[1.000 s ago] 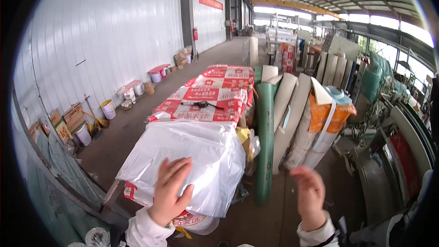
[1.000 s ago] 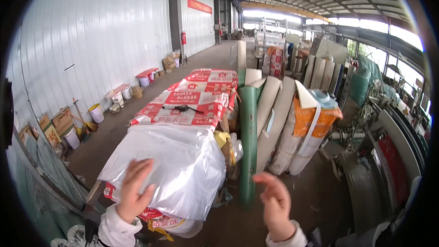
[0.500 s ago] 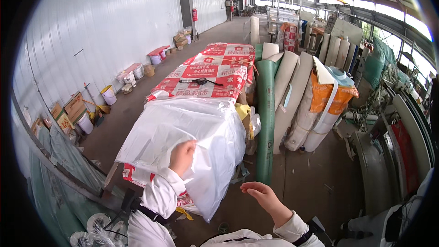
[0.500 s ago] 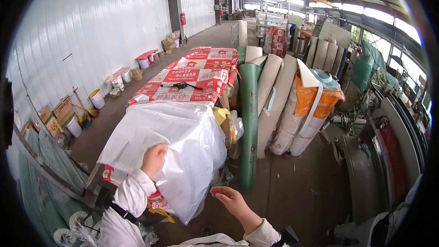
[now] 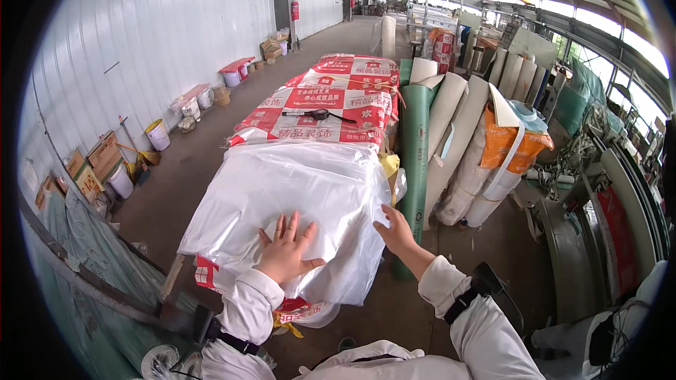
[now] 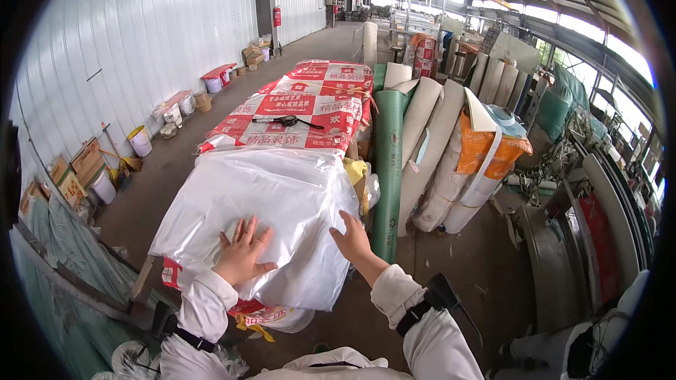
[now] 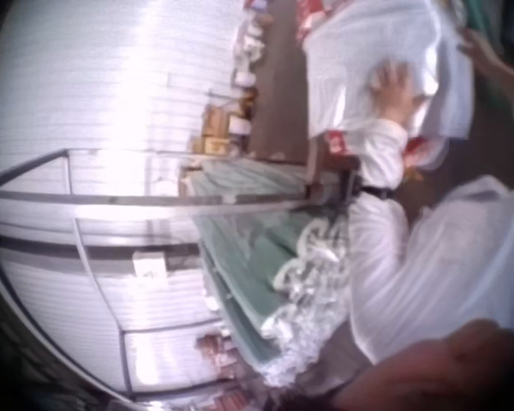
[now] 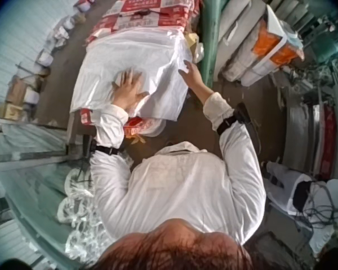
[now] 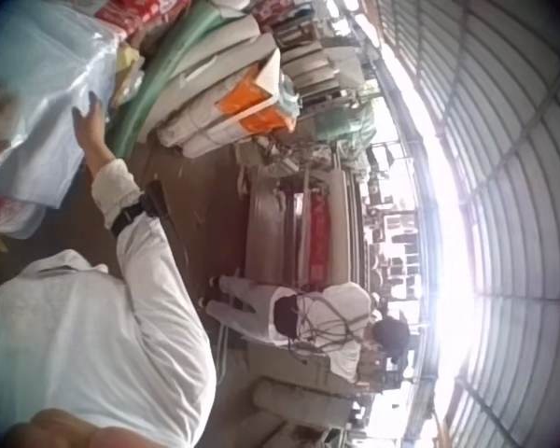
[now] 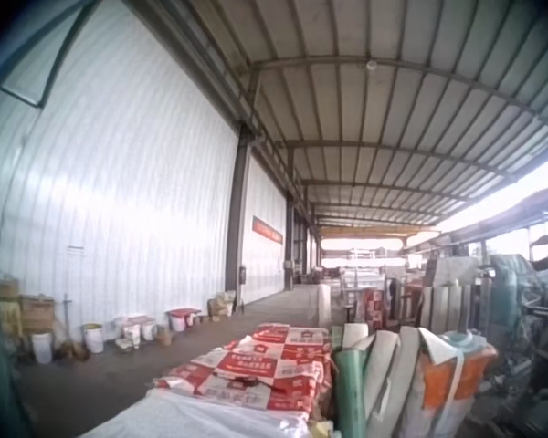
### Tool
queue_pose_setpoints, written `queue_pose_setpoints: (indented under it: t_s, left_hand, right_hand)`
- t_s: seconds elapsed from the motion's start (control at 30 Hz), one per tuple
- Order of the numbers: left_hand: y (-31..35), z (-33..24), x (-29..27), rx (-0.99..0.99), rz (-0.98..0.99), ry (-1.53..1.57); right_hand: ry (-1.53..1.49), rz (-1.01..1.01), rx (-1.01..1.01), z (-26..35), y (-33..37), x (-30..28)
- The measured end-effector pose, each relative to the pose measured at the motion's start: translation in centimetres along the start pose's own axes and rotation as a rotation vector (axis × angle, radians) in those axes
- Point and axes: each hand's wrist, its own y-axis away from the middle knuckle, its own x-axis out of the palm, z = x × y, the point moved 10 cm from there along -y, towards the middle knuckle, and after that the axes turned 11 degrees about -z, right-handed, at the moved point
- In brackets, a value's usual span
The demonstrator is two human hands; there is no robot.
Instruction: Manually wrapping and sealing large foam rolls in plastic bags and stacking them.
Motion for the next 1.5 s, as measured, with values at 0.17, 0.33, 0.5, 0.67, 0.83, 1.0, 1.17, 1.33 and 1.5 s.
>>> queue_pose_setpoints:
  t_s: [0.17,0.33,0.5,0.67,0.83,1.0,1.17,1.33,1.5]
  left_hand:
    - [-1.0,-0.1,0.3,0.011,-0.053,-0.042]
    - [-0.8,0.5,-0.4,-0.011,-0.148,-0.001]
    - [-0.9,0.3,-1.0,-0.053,-0.110,-0.038]
    - [-1.2,0.1,-1.4,-0.099,-0.105,-0.014]
    - [-2.2,0.2,-1.9,-0.158,-0.125,-0.037]
    - [-2.9,0.0,-2.0,-0.185,-0.156,-0.040]
    - [-3.1,0.4,-1.9,-0.189,-0.172,-0.034]
    - [-3.5,1.1,-1.4,-0.188,-0.205,-0.065]
    - [-5.3,3.2,-1.4,-0.254,-0.052,-0.107]
  right_hand:
    - [0.119,-0.136,0.006,-1.7,-6.9,1.5]
    - [0.176,-0.037,-0.276,2.3,-9.6,3.2]
    - [0.112,0.099,-0.439,4.0,-10.6,3.7]
    - [-0.073,0.241,-0.357,4.2,-11.6,4.5]
    - [0.015,0.548,-0.390,6.1,-13.8,4.3]
    - [-0.171,0.455,0.002,0.1,-15.6,6.7]
    - [0.221,0.340,-0.341,6.4,-19.0,6.3]
    - [0.290,0.179,-0.381,5.3,-19.3,8.5]
    - [-0.126,-0.258,-0.005,-2.7,-25.4,3.5]
